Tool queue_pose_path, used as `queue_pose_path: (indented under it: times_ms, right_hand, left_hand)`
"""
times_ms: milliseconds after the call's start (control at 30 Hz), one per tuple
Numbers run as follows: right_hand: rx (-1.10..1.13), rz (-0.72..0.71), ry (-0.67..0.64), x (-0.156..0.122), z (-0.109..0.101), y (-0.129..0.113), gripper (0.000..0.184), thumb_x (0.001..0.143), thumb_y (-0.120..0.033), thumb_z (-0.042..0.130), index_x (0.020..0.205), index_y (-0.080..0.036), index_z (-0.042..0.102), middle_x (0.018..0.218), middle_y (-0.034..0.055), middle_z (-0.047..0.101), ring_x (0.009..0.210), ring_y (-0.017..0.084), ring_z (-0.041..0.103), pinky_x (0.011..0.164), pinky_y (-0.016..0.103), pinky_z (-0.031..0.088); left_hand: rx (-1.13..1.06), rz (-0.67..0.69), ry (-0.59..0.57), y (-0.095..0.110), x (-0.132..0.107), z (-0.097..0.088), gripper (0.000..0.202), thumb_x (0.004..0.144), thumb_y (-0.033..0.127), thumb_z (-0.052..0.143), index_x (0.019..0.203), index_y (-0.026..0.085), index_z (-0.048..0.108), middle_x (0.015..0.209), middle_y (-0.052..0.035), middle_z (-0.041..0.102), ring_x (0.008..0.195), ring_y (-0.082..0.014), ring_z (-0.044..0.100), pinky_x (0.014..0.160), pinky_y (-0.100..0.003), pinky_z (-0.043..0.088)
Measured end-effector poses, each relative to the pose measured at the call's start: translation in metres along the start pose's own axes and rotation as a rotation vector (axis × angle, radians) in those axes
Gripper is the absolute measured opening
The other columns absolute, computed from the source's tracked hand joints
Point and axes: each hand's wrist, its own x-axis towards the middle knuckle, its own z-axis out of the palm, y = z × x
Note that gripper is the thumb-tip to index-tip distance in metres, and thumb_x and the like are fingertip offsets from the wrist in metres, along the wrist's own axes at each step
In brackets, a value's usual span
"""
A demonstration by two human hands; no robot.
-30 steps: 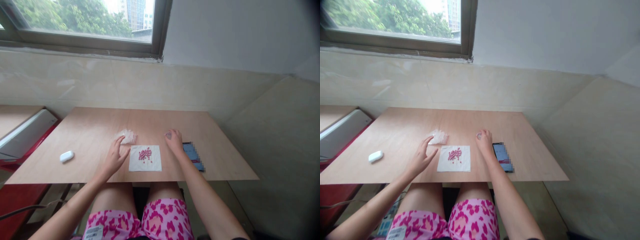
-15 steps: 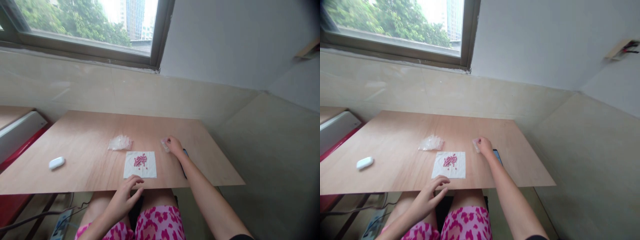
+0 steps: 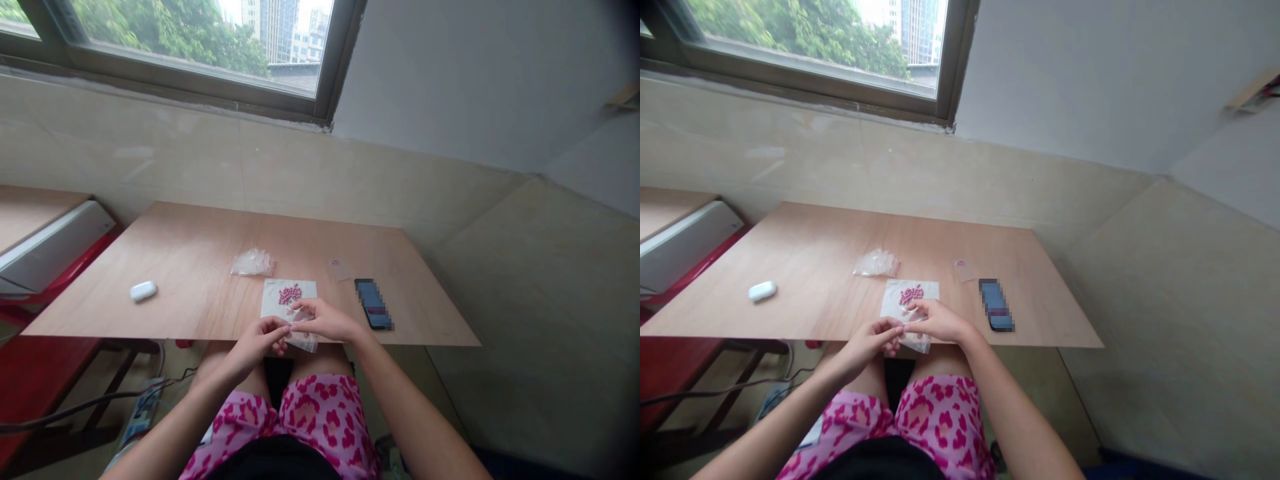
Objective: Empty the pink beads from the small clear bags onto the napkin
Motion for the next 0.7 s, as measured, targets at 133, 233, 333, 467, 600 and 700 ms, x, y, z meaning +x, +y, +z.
queue_pose_path:
  times_ms: [133, 233, 333, 467, 600, 700]
  right_hand:
    - [0.108, 0.066, 0.229, -0.012, 0.008, 0.013, 0.04, 0.079, -0.044, 0.082, 0.108, -0.018, 0.072, 0.07, -0.0002, 0.068, 0.057, 0.015, 0.06, 0.054, 0.026, 0.048]
    - [0.169, 0.063, 0.31, -0.023, 0.01, 0.027, 0.037, 0.081, -0.052, 0.08, 0.09, -0.018, 0.071, 0.069, 0.0004, 0.066, 0.057, 0.014, 0.058, 0.056, 0.026, 0.047]
    - [0.207, 0.057, 0.336, -0.031, 0.013, 0.036, 0.04, 0.082, -0.057, 0.078, 0.085, -0.018, 0.072, 0.07, 0.0021, 0.067, 0.06, 0.014, 0.058, 0.058, 0.027, 0.046]
    - [0.289, 0.046, 0.326, -0.036, 0.016, 0.046, 0.04, 0.084, -0.058, 0.077, 0.083, -0.018, 0.074, 0.07, 0.0025, 0.065, 0.061, 0.013, 0.055, 0.056, 0.026, 0.041]
    - [0.414, 0.028, 0.324, -0.034, 0.017, 0.056, 0.037, 0.081, -0.053, 0.083, 0.088, -0.019, 0.073, 0.067, -0.0004, 0.063, 0.057, 0.012, 0.05, 0.055, 0.025, 0.038]
    - [0.432, 0.01, 0.28, -0.032, 0.019, 0.056, 0.034, 0.079, -0.05, 0.085, 0.085, -0.019, 0.07, 0.067, -0.0009, 0.064, 0.055, 0.011, 0.048, 0.056, 0.026, 0.037]
  left_hand:
    - [-0.134, 0.02, 0.1, -0.005, -0.003, -0.004, 0.045, 0.078, 0.053, 0.085, 0.097, 0.017, 0.067, 0.081, -0.0037, 0.069, 0.069, -0.0148, 0.067, 0.067, -0.028, 0.055]
    - [-0.2, 0.031, 0.121, -0.006, -0.001, -0.004, 0.046, 0.077, 0.05, 0.087, 0.1, 0.016, 0.067, 0.095, -0.0074, 0.07, 0.079, -0.016, 0.071, 0.077, -0.03, 0.058]
    - [-0.203, 0.015, 0.113, -0.009, 0.001, -0.002, 0.043, 0.079, 0.05, 0.085, 0.099, 0.017, 0.066, 0.096, -0.0082, 0.072, 0.082, -0.0177, 0.072, 0.082, -0.033, 0.059]
    - [-0.212, -0.007, 0.159, -0.013, 0.004, -0.004, 0.042, 0.09, 0.055, 0.071, 0.107, 0.017, 0.067, 0.108, -0.0146, 0.073, 0.091, -0.0223, 0.073, 0.085, -0.036, 0.059]
    - [-0.18, 0.031, 0.311, -0.013, 0.007, -0.009, 0.043, 0.088, 0.055, 0.071, 0.106, 0.017, 0.066, 0.103, -0.0114, 0.071, 0.089, -0.0201, 0.07, 0.075, -0.03, 0.057]
    - [-0.063, 0.12, 0.354, -0.01, 0.007, -0.006, 0.04, 0.083, 0.055, 0.076, 0.095, 0.019, 0.062, 0.082, -0.0009, 0.063, 0.072, -0.0144, 0.062, 0.063, -0.024, 0.048]
